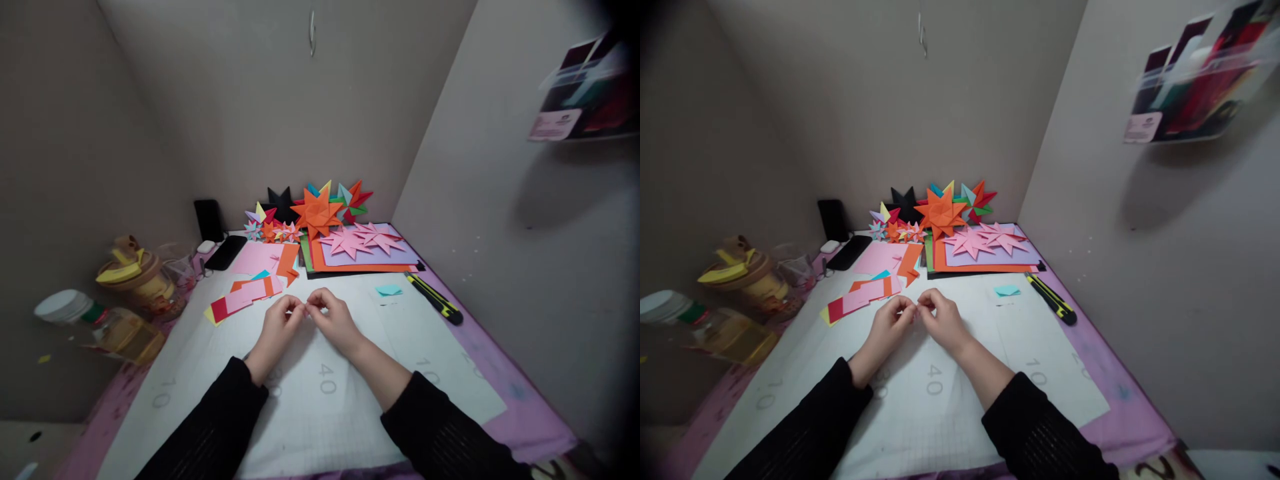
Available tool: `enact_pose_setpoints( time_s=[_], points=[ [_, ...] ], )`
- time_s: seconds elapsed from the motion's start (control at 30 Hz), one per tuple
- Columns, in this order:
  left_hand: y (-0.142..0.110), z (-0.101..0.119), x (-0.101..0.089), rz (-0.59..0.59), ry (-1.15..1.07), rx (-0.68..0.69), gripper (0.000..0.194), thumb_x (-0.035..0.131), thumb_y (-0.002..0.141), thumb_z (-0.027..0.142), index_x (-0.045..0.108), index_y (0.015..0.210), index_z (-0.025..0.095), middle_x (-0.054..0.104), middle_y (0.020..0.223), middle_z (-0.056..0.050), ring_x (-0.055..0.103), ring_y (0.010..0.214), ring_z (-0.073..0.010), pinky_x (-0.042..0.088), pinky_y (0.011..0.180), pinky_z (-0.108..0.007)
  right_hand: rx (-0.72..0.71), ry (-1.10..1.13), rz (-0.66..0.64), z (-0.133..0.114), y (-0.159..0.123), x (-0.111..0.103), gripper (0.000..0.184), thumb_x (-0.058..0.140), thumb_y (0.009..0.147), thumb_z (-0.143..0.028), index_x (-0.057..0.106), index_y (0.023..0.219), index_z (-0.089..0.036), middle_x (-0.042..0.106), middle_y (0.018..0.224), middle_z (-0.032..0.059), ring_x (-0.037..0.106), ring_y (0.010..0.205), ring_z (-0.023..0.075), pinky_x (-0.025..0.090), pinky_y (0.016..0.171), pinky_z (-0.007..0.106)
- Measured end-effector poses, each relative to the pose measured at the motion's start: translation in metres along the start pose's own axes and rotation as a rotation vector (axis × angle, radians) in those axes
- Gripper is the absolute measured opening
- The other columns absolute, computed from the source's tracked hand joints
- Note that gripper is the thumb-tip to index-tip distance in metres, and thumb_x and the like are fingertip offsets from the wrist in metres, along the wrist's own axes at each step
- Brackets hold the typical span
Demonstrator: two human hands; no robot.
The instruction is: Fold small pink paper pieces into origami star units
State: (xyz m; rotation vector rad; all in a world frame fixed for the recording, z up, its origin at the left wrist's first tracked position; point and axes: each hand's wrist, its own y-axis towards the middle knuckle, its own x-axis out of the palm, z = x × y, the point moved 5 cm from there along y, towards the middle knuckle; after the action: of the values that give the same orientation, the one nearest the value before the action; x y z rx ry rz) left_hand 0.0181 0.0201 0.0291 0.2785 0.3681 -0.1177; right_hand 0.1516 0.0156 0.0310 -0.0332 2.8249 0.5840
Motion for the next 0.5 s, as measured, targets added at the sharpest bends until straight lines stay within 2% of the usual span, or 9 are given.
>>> enact_pose_setpoints(
  time_s=[0.07, 0.3, 0.5],
  points=[
    [0.000, 0.000, 0.000, -0.020, 0.007, 0.016, 0.013, 0.049, 0.083, 0.025, 0.054, 0.074, 0.017, 0.057, 0.072, 0.001, 0.053, 0.067, -0.0125, 0.042, 0.059, -0.022, 0.041, 0.072, -0.013, 0.003, 0.001, 0.001, 0.002, 0.051, 0.079, -0.019, 0.051, 0.081, -0.021, 0.057, 0.073, -0.0014, 0.057, 0.069, 0.0145, 0.044, 0.066, 0.027],
    [0.003, -0.001, 0.000, -0.066, 0.033, -0.017, 0.014, 0.048, 0.083, 0.023, 0.051, 0.070, 0.017, 0.054, 0.067, 0.003, 0.049, 0.062, -0.0113, 0.038, 0.058, -0.021, 0.190, 0.276, -0.068, 0.017, 0.002, 0.005, 0.017, 0.052, 0.076, -0.016, 0.045, 0.090, -0.021, 0.060, 0.073, -0.0026, 0.059, 0.069, 0.0144, 0.044, 0.070, 0.029],
    [0.004, 0.000, 0.000, -0.099, 0.043, -0.029, 0.015, 0.049, 0.081, 0.023, 0.051, 0.067, 0.017, 0.052, 0.064, 0.003, 0.046, 0.060, -0.0112, 0.036, 0.057, -0.021, 0.188, 0.280, -0.090, 0.017, 0.002, 0.006, 0.022, 0.054, 0.074, -0.017, 0.043, 0.093, -0.022, 0.061, 0.071, -0.0032, 0.059, 0.067, 0.0147, 0.044, 0.070, 0.030]
  ],
)
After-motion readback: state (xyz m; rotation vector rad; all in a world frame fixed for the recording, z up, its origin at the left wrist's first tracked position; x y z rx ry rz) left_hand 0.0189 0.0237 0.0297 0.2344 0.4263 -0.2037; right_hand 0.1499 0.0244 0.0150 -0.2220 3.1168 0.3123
